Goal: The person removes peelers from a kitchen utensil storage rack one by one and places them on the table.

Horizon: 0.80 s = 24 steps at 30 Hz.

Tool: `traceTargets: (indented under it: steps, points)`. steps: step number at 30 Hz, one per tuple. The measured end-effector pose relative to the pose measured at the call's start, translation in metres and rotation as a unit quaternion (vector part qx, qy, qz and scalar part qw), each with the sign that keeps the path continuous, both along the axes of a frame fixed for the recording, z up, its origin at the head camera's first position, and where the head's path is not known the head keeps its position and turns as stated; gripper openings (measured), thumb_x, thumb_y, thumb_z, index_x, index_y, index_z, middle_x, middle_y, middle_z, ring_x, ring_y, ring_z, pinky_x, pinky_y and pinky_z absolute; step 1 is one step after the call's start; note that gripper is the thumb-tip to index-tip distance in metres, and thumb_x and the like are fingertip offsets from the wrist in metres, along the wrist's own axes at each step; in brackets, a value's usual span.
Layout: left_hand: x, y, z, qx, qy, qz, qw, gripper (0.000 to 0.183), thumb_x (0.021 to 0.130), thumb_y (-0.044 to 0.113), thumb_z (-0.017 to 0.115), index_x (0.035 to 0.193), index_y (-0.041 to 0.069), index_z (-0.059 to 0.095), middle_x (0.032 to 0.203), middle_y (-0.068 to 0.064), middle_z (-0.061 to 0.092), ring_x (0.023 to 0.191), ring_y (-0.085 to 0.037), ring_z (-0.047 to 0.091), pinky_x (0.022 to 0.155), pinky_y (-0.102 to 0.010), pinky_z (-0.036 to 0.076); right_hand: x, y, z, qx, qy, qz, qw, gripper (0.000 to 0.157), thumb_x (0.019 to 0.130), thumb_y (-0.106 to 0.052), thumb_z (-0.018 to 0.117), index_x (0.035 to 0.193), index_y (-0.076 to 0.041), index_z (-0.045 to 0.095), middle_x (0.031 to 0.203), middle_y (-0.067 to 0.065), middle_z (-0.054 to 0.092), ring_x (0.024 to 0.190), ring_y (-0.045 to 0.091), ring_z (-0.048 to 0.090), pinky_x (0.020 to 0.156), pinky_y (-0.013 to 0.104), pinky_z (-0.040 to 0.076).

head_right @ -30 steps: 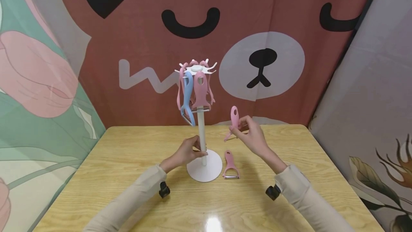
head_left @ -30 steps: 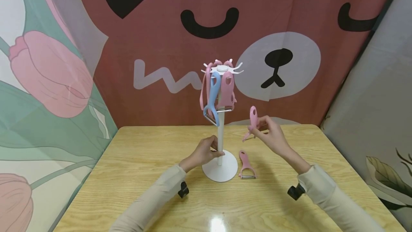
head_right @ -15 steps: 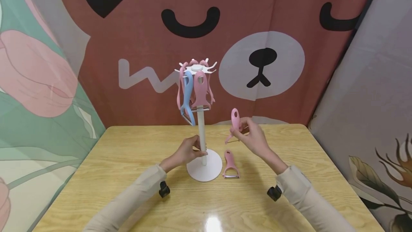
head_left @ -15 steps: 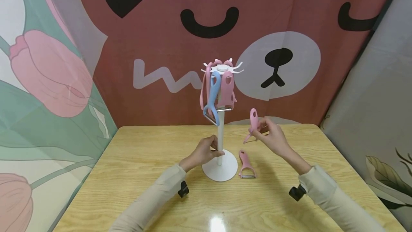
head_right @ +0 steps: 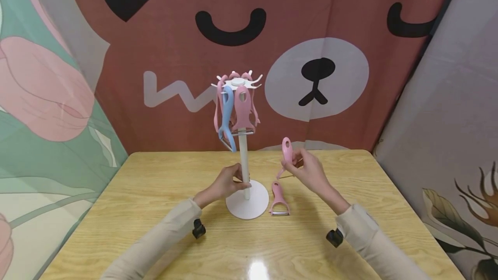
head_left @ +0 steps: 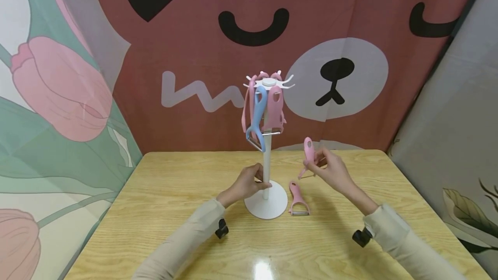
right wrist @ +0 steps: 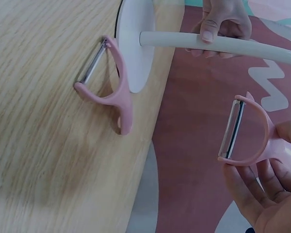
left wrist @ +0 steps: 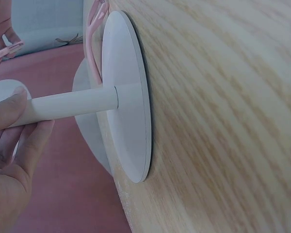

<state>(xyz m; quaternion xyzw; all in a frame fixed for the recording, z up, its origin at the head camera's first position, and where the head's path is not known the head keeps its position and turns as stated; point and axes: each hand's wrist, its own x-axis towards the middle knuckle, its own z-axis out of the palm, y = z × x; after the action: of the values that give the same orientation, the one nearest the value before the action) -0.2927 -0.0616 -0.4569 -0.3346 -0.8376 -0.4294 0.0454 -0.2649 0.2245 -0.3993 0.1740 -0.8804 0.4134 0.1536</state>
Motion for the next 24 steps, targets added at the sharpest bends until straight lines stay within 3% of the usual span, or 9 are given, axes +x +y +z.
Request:
traceTargets:
  steps: [24]
  points:
    - [0.000,0.000,0.000,0.005,-0.004,-0.003,1.0000,0.026,0.083,0.004,0.080,0.098,0.001,0.058,0.088,-0.007,0.069,0.080,-0.017,0.067,0.068,-0.022,0.055,0.004,0.009,-0.011,0.069,-0.005,-0.047,0.997,0.031,0.091,-0.029,0.075,0.092,-0.004,0.056,0.080,0.005,0.062,0.072,0.018,0.064,0.054,0.029,0.047]
